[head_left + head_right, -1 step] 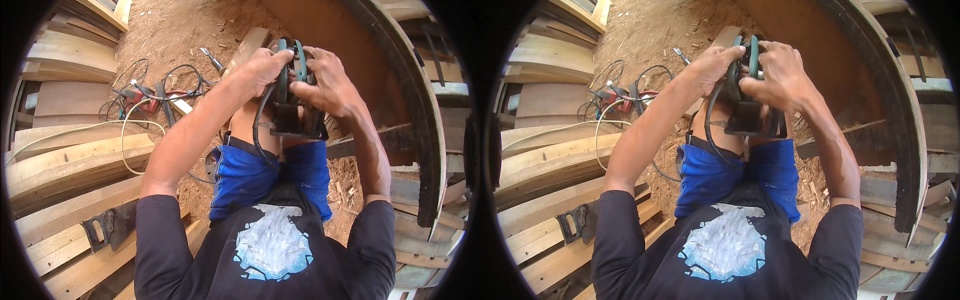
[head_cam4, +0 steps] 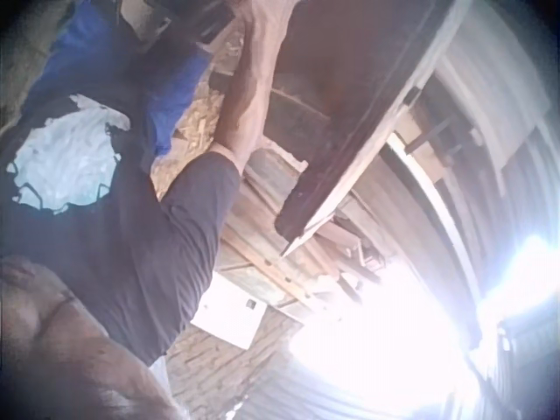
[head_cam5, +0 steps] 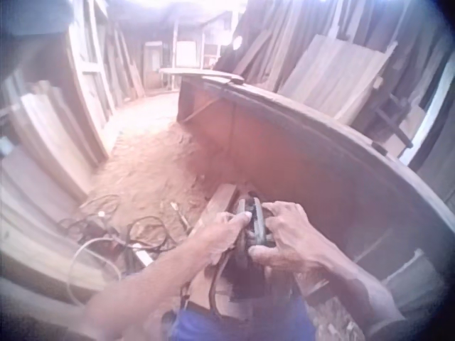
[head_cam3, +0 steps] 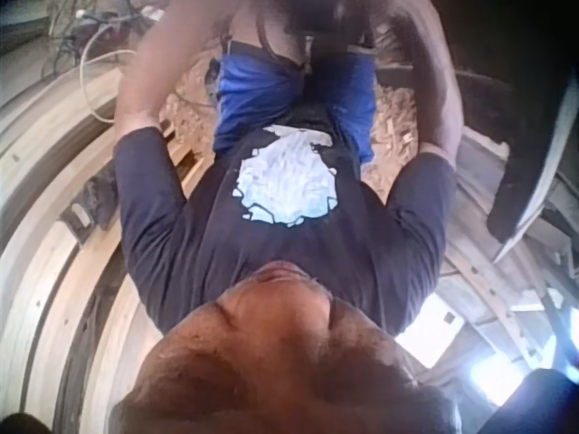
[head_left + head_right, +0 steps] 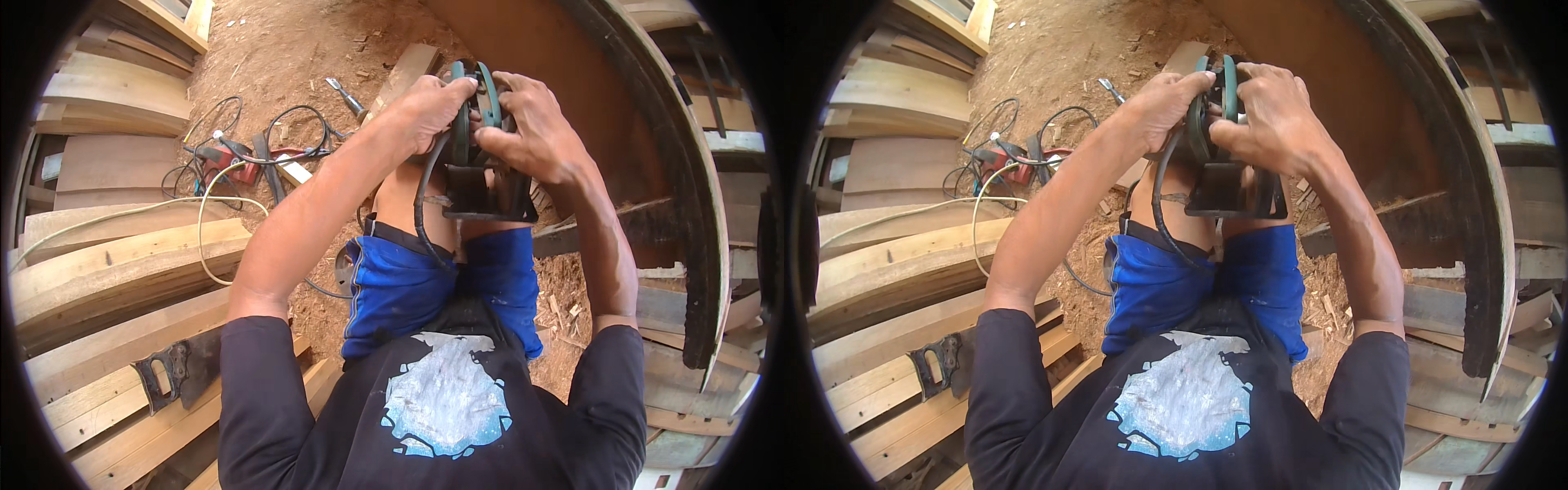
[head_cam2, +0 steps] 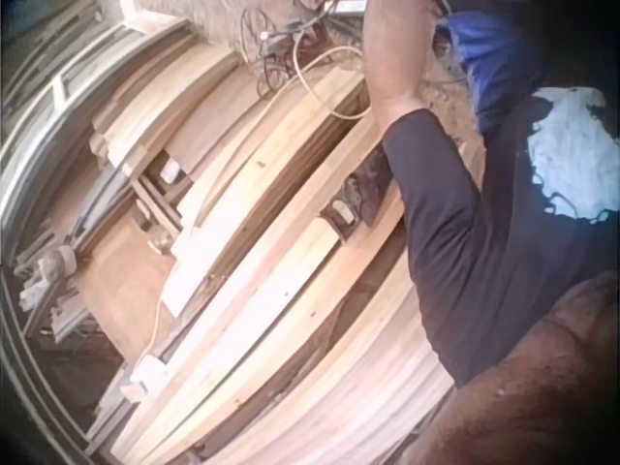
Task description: The person measures the base of a circular saw with a metal ruler and uses a tool to adjust the blade and internal components while holding the saw on their lap.
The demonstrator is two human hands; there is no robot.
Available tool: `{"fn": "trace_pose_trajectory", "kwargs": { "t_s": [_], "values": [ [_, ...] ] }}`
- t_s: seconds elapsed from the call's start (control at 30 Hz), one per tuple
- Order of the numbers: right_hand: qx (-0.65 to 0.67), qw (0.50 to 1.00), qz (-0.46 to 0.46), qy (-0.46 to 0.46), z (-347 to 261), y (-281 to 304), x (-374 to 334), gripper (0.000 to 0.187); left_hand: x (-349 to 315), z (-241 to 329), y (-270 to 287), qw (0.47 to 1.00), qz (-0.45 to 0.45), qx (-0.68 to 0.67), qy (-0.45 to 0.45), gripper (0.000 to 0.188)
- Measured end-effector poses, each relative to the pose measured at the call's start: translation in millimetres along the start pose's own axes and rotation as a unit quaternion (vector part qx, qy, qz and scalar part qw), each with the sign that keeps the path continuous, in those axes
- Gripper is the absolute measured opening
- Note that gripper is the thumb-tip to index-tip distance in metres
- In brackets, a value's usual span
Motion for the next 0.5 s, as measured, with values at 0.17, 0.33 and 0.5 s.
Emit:
{"fn": "trace_pose_trajectory", "kwargs": {
  "t_s": [0.17, 0.33, 0.5],
  "values": [
    [0.108, 0.993, -0.015, -0.054, 16.1, -1.7, 4.7, 0.041, 6.8, 2.3, 1.0, 1.0, 0.001, 0.018, -0.006, 0.028],
    [0.135, 0.991, -0.01, -0.007, 11.2, 1.0, -4.1, 0.038, 4.8, -2.6, 3.3, 1.0, 0.0, 0.022, 0.003, 0.027],
    [0.119, 0.992, -0.025, 0.012, 8.6, 3.4, -8.7, 0.037, 1.3, -5.9, 5.1, 1.0, -0.024, 0.015, 0.0, 0.028]
  ]
}}
Point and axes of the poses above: each hand's wrist, its own x-axis towards the middle knuckle, its own y-axis out of the back of the hand, z = x × y, the point moved 6 cm from there along x, towards the middle knuckle, and after that the axes turned 8 degrees about -z, right-handed, at the moved point
